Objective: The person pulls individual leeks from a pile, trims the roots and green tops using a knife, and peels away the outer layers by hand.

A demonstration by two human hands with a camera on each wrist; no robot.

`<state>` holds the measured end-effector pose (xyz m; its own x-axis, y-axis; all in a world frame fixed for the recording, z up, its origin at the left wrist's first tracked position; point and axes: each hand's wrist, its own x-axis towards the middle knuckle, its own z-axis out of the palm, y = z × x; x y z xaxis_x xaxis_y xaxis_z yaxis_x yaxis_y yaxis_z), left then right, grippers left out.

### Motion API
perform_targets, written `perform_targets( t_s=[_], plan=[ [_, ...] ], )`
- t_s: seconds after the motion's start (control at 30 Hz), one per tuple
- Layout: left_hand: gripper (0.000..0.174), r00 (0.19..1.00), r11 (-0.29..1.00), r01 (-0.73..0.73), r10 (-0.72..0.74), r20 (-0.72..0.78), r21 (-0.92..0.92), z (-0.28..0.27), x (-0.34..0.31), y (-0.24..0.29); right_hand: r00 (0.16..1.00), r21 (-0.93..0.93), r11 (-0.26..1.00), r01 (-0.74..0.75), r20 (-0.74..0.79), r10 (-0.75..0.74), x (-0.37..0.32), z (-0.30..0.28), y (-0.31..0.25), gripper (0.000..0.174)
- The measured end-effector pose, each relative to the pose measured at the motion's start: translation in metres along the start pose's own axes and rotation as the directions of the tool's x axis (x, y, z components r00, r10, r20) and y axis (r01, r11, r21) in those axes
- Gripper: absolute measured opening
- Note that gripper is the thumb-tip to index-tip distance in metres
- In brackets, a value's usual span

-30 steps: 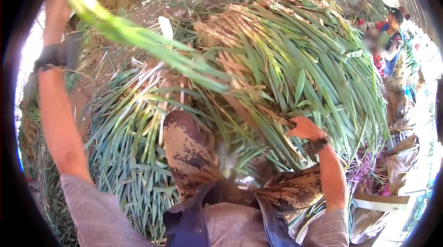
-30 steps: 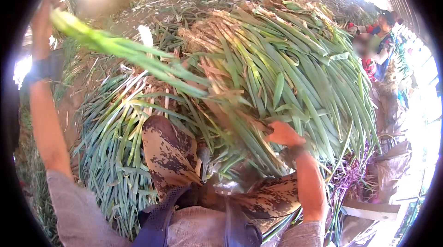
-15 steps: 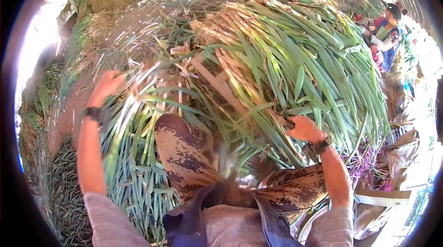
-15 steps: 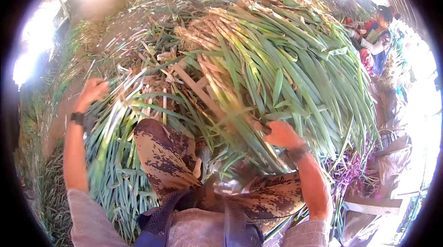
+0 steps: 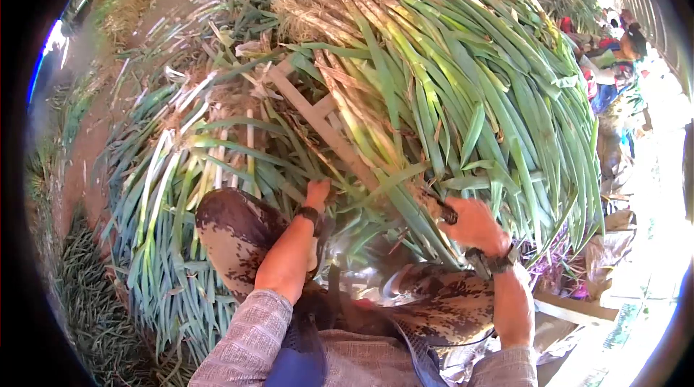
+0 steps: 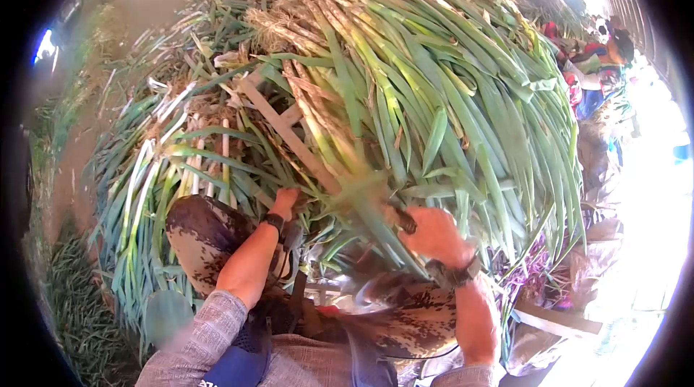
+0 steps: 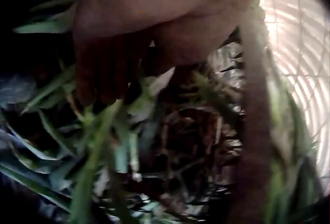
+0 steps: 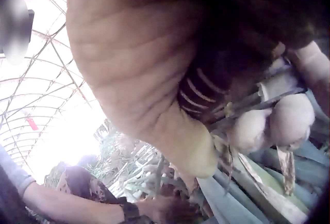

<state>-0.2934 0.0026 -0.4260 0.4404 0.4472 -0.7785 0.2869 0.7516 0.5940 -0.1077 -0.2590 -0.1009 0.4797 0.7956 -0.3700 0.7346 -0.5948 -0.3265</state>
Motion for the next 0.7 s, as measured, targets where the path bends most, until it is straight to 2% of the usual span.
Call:
perform_targets(
  t_s=[0.03, 0.07, 0.13, 0.17, 0.23, 0.27, 0.37, 0.43, 0.5, 0.53, 0.63, 0.7],
  plan=[
    [0.045, 0.993, 0.991, 0.089, -0.080, -0.089, 0.100, 0.003, 0.006, -0.010, 0.996, -0.019, 0.998, -0.057, 0.074, 0.058, 0.001, -0.002, -0.001, 0.036],
    [0.045, 0.992, 0.992, 0.099, -0.092, -0.084, 0.083, 0.004, 0.014, -0.015, 0.983, -0.044, 0.993, -0.110, 0.143, 0.115, 0.004, -0.004, -0.002, 0.042],
    [0.055, 0.989, 0.992, 0.077, -0.063, -0.137, 0.101, -0.001, 0.029, -0.019, 0.982, -0.040, 0.997, -0.069, 0.172, 0.074, 0.006, -0.001, 0.002, 0.040],
    [0.057, 0.989, 0.999, 0.009, -0.004, -0.150, 0.032, 0.000, 0.036, -0.020, 0.978, -0.025, 0.997, -0.067, 0.197, 0.070, 0.008, 0.001, 0.003, 0.039],
    [0.053, 0.994, 0.977, -0.033, 0.011, -0.106, -0.212, 0.009, 0.047, -0.013, 0.985, -0.006, 1.000, -0.023, 0.170, 0.023, 0.010, 0.007, 0.013, 0.038],
    [0.051, 0.998, 0.980, -0.025, 0.013, -0.062, -0.198, 0.010, 0.055, -0.011, 0.991, -0.004, 1.000, 0.030, 0.130, -0.029, 0.012, 0.013, 0.022, 0.038],
    [0.041, 0.997, 0.964, -0.038, 0.053, 0.051, -0.262, 0.009, 0.062, -0.006, 0.989, 0.028, 1.000, 0.009, 0.147, -0.013, 0.017, 0.012, 0.025, 0.046],
    [0.031, 0.994, 0.949, -0.113, 0.106, -0.039, -0.293, 0.007, 0.066, -0.015, 0.990, 0.022, 0.999, 0.048, 0.131, -0.051, 0.019, 0.011, 0.027, 0.048],
    [0.048, 0.993, 0.932, -0.106, 0.079, -0.090, -0.346, 0.012, 0.046, -0.003, 0.984, 0.031, 0.998, 0.050, 0.171, -0.054, 0.021, 0.013, 0.029, 0.052],
    [0.048, 0.990, 0.927, -0.136, 0.111, -0.091, -0.349, 0.012, 0.043, -0.001, 0.987, 0.025, 0.997, 0.069, 0.145, -0.072, 0.023, 0.012, 0.028, 0.052],
    [0.041, 0.983, 0.906, -0.183, 0.165, -0.081, -0.380, 0.012, 0.028, -0.003, 0.991, 0.069, 0.995, 0.072, 0.112, -0.079, 0.022, 0.008, 0.020, 0.055],
    [0.030, 0.971, 0.825, -0.230, 0.232, -0.062, -0.516, 0.014, 0.018, 0.001, 0.990, 0.063, 0.994, 0.091, 0.098, -0.097, 0.021, 0.002, 0.011, 0.055]
  ],
)
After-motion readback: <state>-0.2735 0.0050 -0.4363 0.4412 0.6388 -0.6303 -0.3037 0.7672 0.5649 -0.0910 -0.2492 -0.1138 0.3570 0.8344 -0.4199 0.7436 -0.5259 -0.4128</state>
